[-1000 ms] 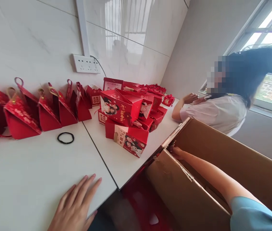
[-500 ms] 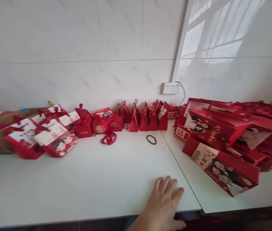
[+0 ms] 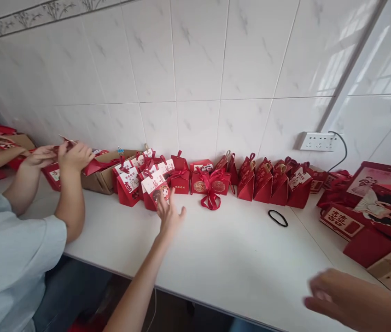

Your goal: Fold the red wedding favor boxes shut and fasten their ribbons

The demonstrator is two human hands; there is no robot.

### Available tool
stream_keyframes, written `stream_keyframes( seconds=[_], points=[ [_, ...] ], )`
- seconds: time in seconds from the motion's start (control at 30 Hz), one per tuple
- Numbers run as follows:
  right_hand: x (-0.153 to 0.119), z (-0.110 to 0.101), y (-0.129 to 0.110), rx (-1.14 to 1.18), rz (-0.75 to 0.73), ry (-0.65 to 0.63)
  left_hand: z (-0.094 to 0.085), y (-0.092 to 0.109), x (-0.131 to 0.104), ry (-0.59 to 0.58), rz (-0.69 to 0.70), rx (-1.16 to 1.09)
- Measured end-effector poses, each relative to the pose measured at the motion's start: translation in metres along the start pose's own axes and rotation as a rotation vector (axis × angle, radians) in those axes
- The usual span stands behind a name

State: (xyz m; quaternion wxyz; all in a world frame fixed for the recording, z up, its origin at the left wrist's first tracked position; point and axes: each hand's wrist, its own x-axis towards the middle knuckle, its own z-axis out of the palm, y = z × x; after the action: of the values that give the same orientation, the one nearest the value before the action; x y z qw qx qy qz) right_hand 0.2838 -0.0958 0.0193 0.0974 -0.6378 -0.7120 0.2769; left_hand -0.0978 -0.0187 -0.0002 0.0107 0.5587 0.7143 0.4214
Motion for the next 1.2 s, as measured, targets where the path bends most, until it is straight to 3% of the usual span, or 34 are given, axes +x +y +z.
stream_keyframes(
  seconds=[0.03,0.1,0.17,0.23,0.43,0.57,0.7,0.8,0.9,1.0,1.13,1.2],
  points=[
    [0.015,0.002,-0.021,-0.039,-0.073,-0.166,-0.008,-0.01,0.005,0.02,-0.042,0.034],
    [0.043,0.012,-0.06,0.048,-0.203,-0.349,-0.019,-0.026,0.011,0.034,-0.097,0.095],
    [0.068,0.028,-0.086,0.239,-0.252,-0.331,-0.027,-0.037,0.013,0.021,-0.116,0.141],
    [0.088,0.046,-0.096,0.338,-0.274,-0.268,-0.03,-0.044,0.014,-0.001,-0.116,0.173],
    [0.115,0.085,-0.081,0.516,-0.215,-0.027,-0.035,-0.055,0.032,0.024,-0.13,0.201],
    [0.116,0.088,-0.072,0.618,-0.176,0.091,-0.038,-0.058,0.054,0.084,-0.144,0.178],
    [0.115,0.087,-0.072,0.666,-0.197,0.108,-0.041,-0.063,0.072,0.161,-0.157,0.128],
    [0.114,0.089,-0.073,0.675,-0.238,0.121,-0.04,-0.058,0.072,0.224,-0.075,0.058],
    [0.112,0.088,-0.074,0.669,-0.305,0.179,-0.031,-0.033,0.059,0.275,0.102,-0.044],
    [0.107,0.072,-0.076,0.663,-0.385,0.371,-0.015,0.014,0.037,0.262,0.327,-0.171],
    [0.086,0.02,-0.078,0.622,-0.5,0.727,0.005,0.093,0.006,0.167,0.624,-0.36],
    [0.07,-0.01,-0.076,0.539,-0.632,0.869,0.011,0.129,-0.008,0.12,0.744,-0.458]
  ],
)
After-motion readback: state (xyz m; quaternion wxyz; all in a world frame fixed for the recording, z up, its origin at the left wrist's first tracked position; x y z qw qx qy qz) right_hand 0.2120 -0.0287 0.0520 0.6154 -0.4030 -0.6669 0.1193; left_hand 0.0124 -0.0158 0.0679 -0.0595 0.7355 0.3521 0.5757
